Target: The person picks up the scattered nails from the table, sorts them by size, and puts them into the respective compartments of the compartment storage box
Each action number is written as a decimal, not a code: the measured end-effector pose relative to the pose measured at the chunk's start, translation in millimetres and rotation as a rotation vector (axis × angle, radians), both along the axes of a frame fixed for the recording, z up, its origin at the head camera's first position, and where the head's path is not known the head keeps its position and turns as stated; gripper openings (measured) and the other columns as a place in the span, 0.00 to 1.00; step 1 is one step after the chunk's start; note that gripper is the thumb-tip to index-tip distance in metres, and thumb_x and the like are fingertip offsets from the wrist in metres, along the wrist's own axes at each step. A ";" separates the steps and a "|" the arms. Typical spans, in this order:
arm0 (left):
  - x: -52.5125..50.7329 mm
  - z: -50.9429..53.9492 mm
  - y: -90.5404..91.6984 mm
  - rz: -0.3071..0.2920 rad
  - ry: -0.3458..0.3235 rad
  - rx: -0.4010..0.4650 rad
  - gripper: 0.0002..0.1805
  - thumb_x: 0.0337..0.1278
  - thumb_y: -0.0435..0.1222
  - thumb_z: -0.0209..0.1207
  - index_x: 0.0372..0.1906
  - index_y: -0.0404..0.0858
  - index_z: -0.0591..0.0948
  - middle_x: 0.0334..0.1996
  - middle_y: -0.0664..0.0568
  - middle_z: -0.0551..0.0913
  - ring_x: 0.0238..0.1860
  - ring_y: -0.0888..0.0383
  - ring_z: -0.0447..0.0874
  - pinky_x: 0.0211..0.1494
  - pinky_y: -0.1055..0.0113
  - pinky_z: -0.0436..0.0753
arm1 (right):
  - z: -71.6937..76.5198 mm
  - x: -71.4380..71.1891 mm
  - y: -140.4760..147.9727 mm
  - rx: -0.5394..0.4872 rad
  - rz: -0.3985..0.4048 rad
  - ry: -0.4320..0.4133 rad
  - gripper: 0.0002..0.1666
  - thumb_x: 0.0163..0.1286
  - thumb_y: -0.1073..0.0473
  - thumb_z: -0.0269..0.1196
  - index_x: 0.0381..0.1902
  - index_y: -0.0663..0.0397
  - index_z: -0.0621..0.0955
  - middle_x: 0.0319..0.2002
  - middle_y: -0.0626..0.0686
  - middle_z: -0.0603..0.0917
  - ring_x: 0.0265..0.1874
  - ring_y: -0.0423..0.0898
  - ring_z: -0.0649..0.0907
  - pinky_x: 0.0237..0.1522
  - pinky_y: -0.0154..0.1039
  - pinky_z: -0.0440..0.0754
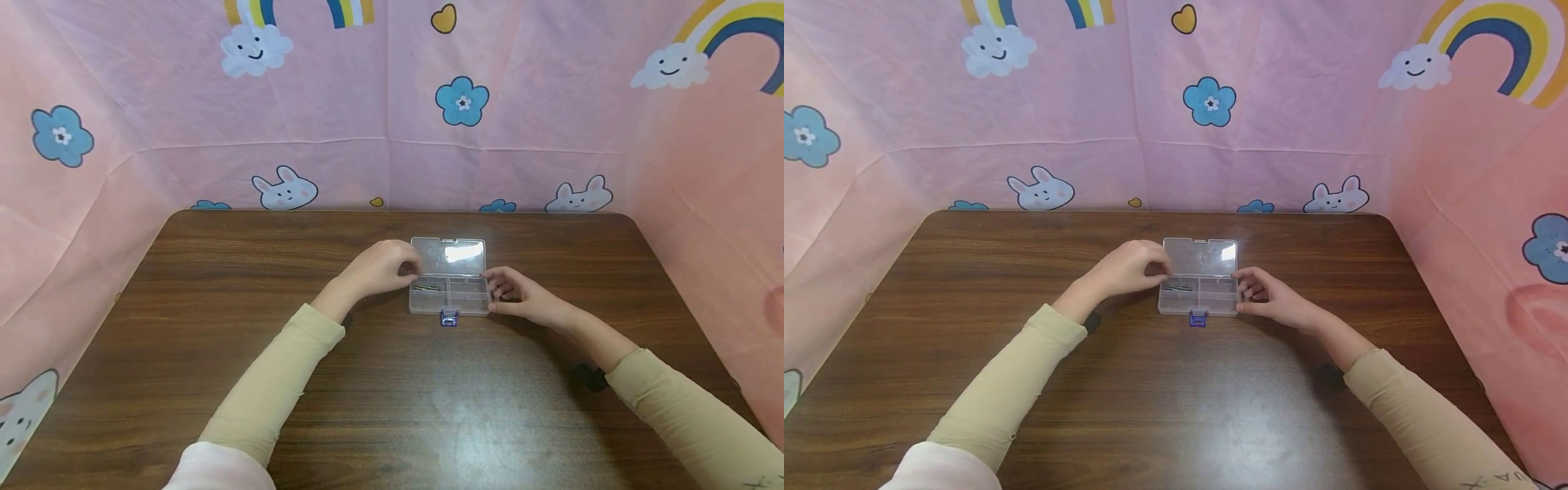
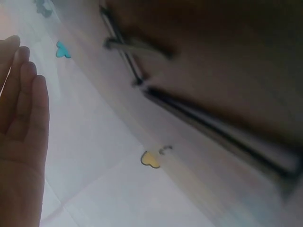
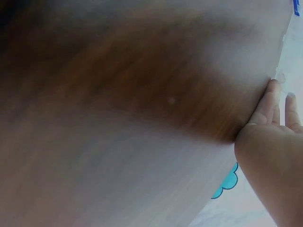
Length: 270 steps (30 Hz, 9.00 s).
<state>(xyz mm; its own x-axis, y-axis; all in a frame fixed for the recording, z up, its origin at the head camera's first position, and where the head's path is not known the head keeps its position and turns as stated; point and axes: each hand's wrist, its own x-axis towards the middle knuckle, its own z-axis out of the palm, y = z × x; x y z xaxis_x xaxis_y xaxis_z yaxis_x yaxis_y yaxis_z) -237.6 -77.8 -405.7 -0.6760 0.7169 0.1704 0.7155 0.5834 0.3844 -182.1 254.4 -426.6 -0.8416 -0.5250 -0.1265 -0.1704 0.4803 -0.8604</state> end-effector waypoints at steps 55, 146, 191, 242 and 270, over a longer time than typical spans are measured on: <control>12.7 -6.1 -107.5 0.130 -0.214 -0.052 0.03 0.59 0.33 0.74 0.34 0.44 0.89 0.31 0.58 0.88 0.32 0.64 0.81 0.41 0.65 0.83 | -1.0 -2.4 1.5 -0.008 0.011 0.002 0.33 0.76 0.67 0.66 0.74 0.64 0.68 0.59 0.64 0.76 0.55 0.53 0.77 0.59 0.31 0.78; -3.7 0.9 10.8 -0.021 -0.081 -0.010 0.04 0.65 0.32 0.68 0.33 0.42 0.89 0.30 0.56 0.88 0.32 0.63 0.78 0.39 0.71 0.79 | -3.0 -2.9 -0.7 -0.015 -0.002 -0.001 0.34 0.76 0.66 0.66 0.75 0.63 0.68 0.59 0.64 0.77 0.55 0.51 0.77 0.60 0.30 0.77; -13.5 5.4 -27.9 0.075 -0.071 -0.006 0.02 0.65 0.32 0.70 0.40 0.39 0.91 0.40 0.51 0.90 0.41 0.55 0.86 0.50 0.61 0.85 | -0.3 -2.2 -1.0 -0.012 -0.008 -0.011 0.33 0.76 0.66 0.65 0.74 0.63 0.68 0.59 0.63 0.76 0.57 0.54 0.77 0.61 0.32 0.77; -41.8 -7.0 -97.0 0.129 -0.235 0.006 0.08 0.62 0.24 0.69 0.44 0.36 0.91 0.45 0.43 0.91 0.47 0.48 0.90 0.55 0.53 0.88 | -1.6 -1.4 -0.7 -0.010 -0.004 0.008 0.33 0.76 0.67 0.66 0.74 0.64 0.68 0.58 0.63 0.77 0.56 0.54 0.77 0.61 0.31 0.77; -39.9 -7.1 -99.5 0.148 -0.190 -0.078 0.03 0.63 0.29 0.71 0.36 0.40 0.91 0.38 0.50 0.91 0.41 0.53 0.87 0.51 0.56 0.87 | -2.7 -1.7 -0.7 -0.012 0.003 0.020 0.33 0.75 0.67 0.66 0.73 0.64 0.68 0.57 0.63 0.78 0.55 0.53 0.77 0.60 0.33 0.78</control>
